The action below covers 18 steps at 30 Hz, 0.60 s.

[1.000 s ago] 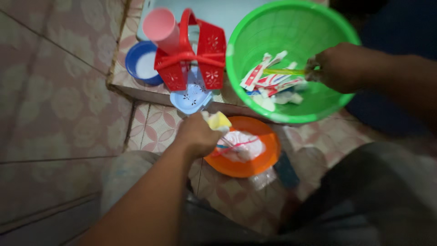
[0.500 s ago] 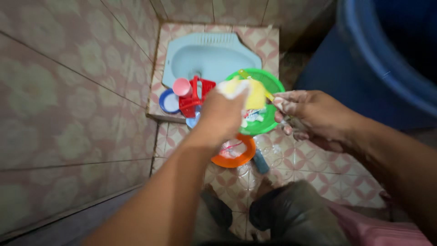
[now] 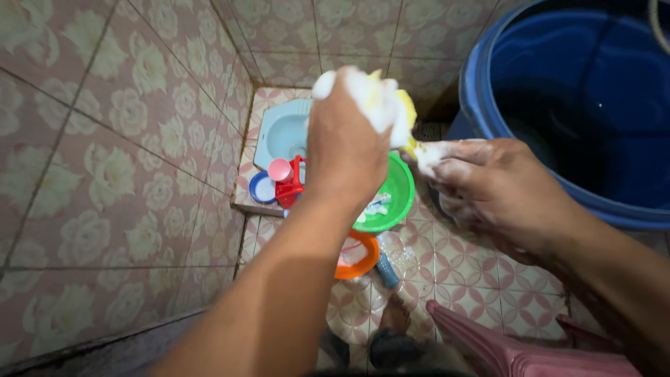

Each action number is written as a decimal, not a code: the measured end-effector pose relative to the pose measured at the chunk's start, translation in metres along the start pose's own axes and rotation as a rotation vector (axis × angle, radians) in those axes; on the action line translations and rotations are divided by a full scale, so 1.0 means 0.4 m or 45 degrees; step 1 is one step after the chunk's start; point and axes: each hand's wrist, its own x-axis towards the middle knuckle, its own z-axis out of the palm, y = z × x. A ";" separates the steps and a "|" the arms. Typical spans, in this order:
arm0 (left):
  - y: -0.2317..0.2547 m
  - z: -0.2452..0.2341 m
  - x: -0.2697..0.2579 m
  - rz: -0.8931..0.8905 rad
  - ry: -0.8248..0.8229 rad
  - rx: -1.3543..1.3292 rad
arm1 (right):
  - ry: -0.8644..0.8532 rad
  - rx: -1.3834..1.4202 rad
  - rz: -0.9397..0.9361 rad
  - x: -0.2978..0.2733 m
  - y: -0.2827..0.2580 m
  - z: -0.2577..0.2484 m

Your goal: The person scrubs multiple toothbrushes with a yellow sponge and soap, then places them into a green basket. The person repeats this process for several toothbrushes of different colors.

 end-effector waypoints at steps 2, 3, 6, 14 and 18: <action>0.000 -0.006 -0.005 0.016 0.145 0.094 | 0.153 -0.088 0.077 -0.005 -0.003 -0.025; -0.002 -0.015 -0.010 0.022 0.191 0.173 | 0.073 -0.090 0.028 -0.006 -0.001 -0.037; 0.013 -0.030 -0.024 -0.055 0.056 0.203 | 0.003 -0.094 -0.030 -0.003 -0.004 -0.058; 0.134 -0.005 -0.087 0.345 -0.346 0.080 | 0.450 -0.004 -0.103 -0.021 -0.079 -0.024; 0.155 -0.026 -0.084 0.268 -0.470 0.148 | 0.321 -0.105 -0.009 -0.020 -0.072 -0.043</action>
